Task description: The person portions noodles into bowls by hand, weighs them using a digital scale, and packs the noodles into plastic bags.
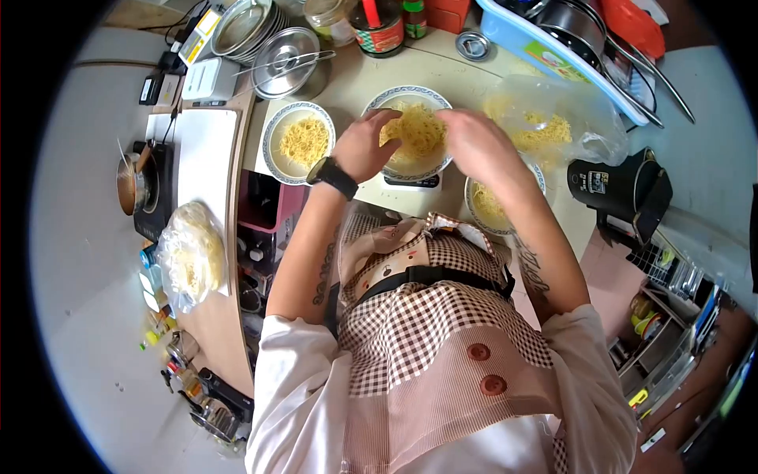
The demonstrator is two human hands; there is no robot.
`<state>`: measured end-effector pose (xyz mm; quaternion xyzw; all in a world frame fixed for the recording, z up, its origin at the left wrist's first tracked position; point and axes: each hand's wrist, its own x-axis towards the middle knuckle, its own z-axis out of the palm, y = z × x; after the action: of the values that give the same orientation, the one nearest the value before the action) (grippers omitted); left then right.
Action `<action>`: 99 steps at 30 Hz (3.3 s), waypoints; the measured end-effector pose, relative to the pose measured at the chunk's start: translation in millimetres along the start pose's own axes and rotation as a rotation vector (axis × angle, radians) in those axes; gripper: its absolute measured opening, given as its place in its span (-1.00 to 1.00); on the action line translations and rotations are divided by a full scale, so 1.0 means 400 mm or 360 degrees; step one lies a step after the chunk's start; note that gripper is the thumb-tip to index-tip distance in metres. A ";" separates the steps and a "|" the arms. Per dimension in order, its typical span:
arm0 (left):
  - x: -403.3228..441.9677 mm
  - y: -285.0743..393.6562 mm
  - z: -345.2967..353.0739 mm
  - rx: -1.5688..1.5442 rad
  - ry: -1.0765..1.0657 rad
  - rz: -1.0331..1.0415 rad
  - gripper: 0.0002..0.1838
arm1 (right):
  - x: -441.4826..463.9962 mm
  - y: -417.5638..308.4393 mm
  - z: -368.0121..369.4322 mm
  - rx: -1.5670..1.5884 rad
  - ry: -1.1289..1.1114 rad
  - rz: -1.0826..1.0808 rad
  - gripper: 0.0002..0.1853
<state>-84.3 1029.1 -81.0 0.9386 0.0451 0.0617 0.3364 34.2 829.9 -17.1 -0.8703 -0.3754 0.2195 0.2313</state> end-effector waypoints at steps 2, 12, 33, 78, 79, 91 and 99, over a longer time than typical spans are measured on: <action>-0.020 0.030 -0.050 -0.0179 0.0055 -0.0181 -0.64 | -0.013 0.031 -0.007 0.0097 0.0212 0.0048 -0.73; -0.226 -0.013 -0.137 -0.0686 0.0412 -0.0729 -0.81 | -0.025 0.235 0.242 0.0766 0.0071 0.0490 -0.49; -0.416 -0.050 -0.073 -0.0877 0.0312 -0.0853 -0.83 | -0.051 0.099 0.193 0.1501 0.0018 0.1102 -0.05; -0.038 0.326 0.109 -0.0547 -0.0730 0.0138 -0.80 | -0.402 0.297 0.058 0.0616 0.0644 0.0442 -0.85; -0.029 0.329 0.138 -0.0434 -0.0767 0.0243 -0.77 | -0.420 0.302 0.046 0.0712 0.0612 0.0493 -0.85; 0.047 0.406 0.330 -0.0575 -0.1037 0.0259 -0.20 | -0.489 0.217 -0.111 0.2144 0.1058 0.0302 -0.89; 0.002 0.375 0.222 -0.1241 -0.0534 0.0102 -0.83 | -0.369 0.064 -0.255 0.2500 0.0585 -0.0512 -0.96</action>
<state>-64.2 858.2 -53.2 0.7391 -0.0663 -0.0691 0.6668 13.4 678.6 80.4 -0.4125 -0.1886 0.2365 0.8593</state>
